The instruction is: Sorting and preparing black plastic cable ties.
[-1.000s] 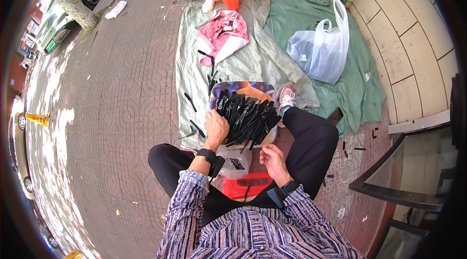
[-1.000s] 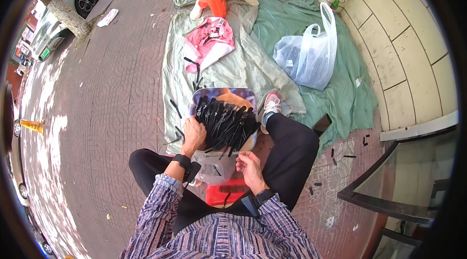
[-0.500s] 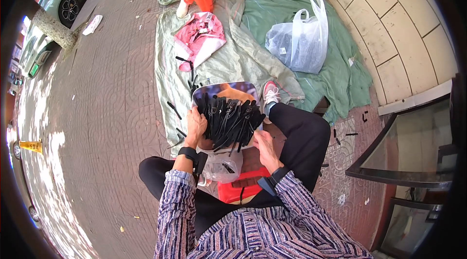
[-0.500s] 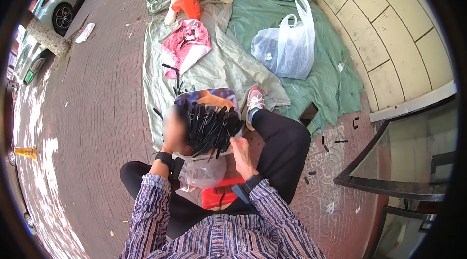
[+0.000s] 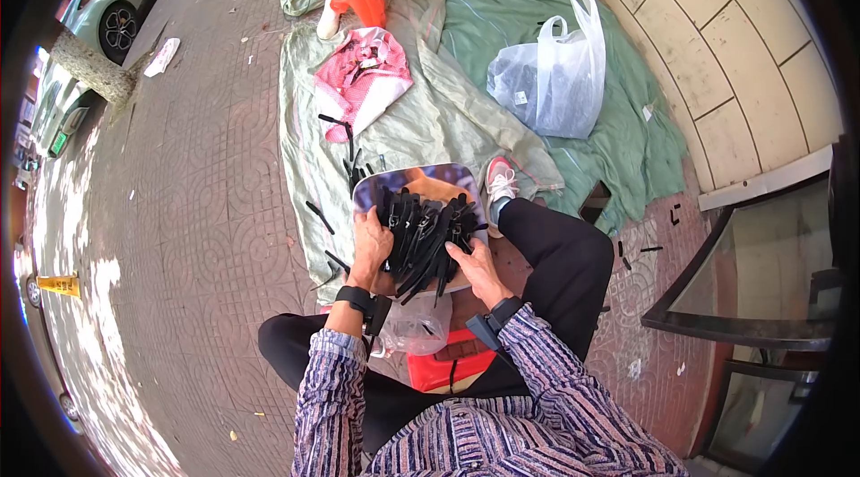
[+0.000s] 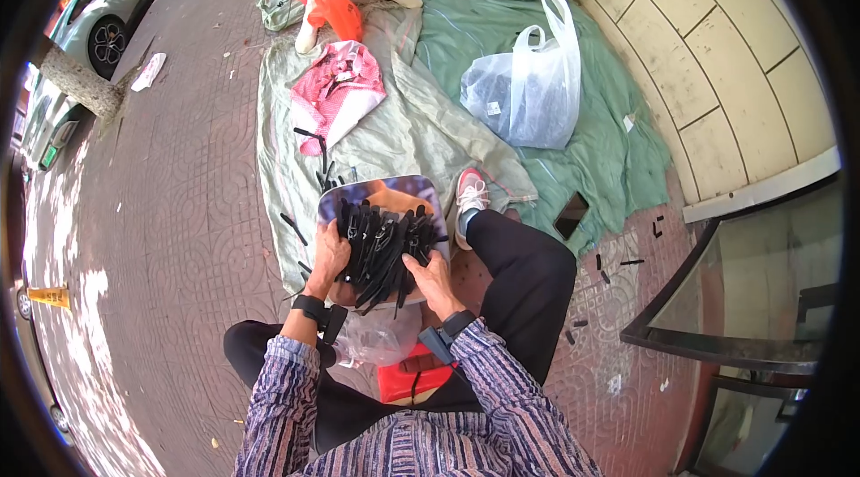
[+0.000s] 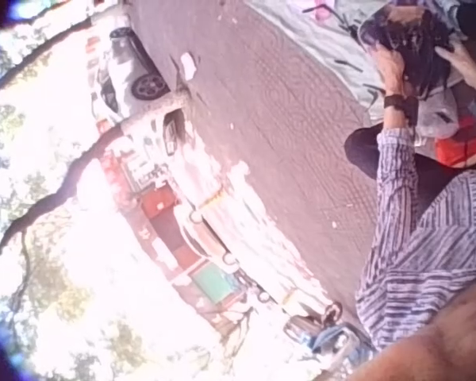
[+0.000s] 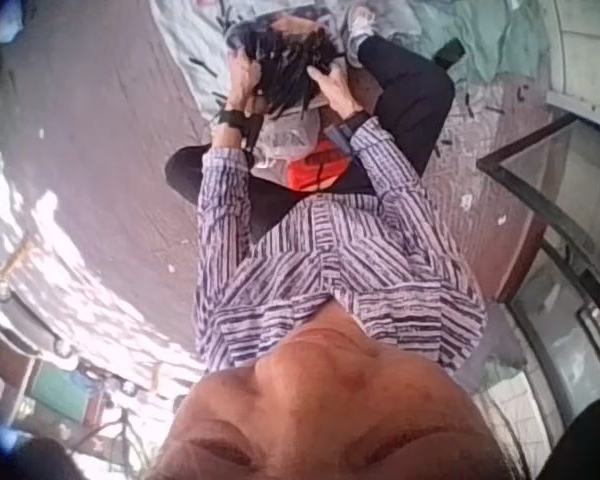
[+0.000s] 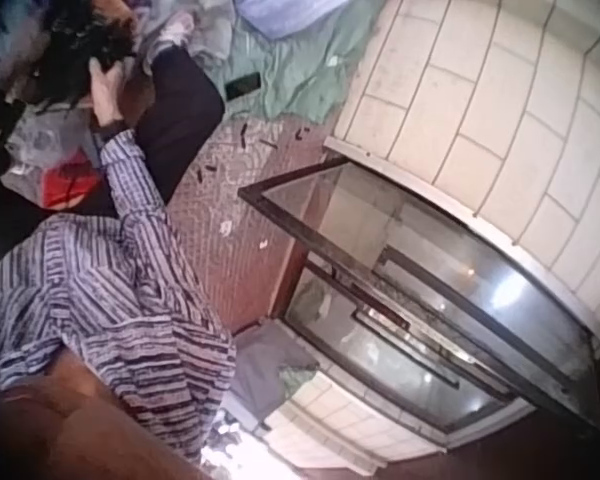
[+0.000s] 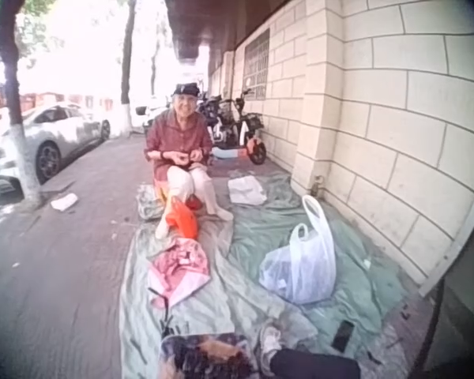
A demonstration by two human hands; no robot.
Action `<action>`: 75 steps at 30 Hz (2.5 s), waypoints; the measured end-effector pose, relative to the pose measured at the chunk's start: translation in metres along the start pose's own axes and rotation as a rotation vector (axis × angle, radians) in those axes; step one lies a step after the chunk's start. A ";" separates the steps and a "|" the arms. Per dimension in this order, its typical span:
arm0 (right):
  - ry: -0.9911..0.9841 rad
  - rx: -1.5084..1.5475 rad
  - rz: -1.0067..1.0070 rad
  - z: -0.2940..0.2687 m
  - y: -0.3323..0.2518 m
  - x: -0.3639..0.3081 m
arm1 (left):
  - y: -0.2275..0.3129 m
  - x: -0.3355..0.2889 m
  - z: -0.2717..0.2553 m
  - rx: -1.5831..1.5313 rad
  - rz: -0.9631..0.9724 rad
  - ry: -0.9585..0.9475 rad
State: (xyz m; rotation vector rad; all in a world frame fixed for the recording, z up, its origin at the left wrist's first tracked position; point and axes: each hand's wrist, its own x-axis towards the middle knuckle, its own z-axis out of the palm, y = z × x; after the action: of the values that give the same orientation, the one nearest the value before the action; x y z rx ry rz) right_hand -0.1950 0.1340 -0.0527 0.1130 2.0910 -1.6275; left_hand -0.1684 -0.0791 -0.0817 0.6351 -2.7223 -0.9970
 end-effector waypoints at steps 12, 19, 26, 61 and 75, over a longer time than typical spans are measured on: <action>0.014 0.247 0.112 -0.006 -0.011 -0.028 | -0.016 -0.010 -0.017 0.158 -0.115 0.092; 0.163 0.214 0.042 -0.037 0.015 -0.013 | 0.030 -0.075 -0.053 -0.223 -0.236 -0.279; 0.162 -0.192 -0.050 -0.017 0.019 0.015 | 0.016 -0.142 -0.012 -0.071 -0.163 -0.244; 0.261 -0.085 -0.382 -0.034 -0.014 0.047 | -0.060 -0.134 -0.040 -0.799 -0.681 -0.041; 0.059 -1.187 -0.629 -0.150 -0.115 -0.049 | -0.264 -0.074 -0.017 0.154 -0.603 -0.159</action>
State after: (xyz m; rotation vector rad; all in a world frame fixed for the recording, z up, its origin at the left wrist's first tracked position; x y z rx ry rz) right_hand -0.2410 0.2516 0.0966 -0.9541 2.9340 -0.3565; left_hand -0.0098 -0.2369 -0.2416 1.5283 -2.8164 -0.9801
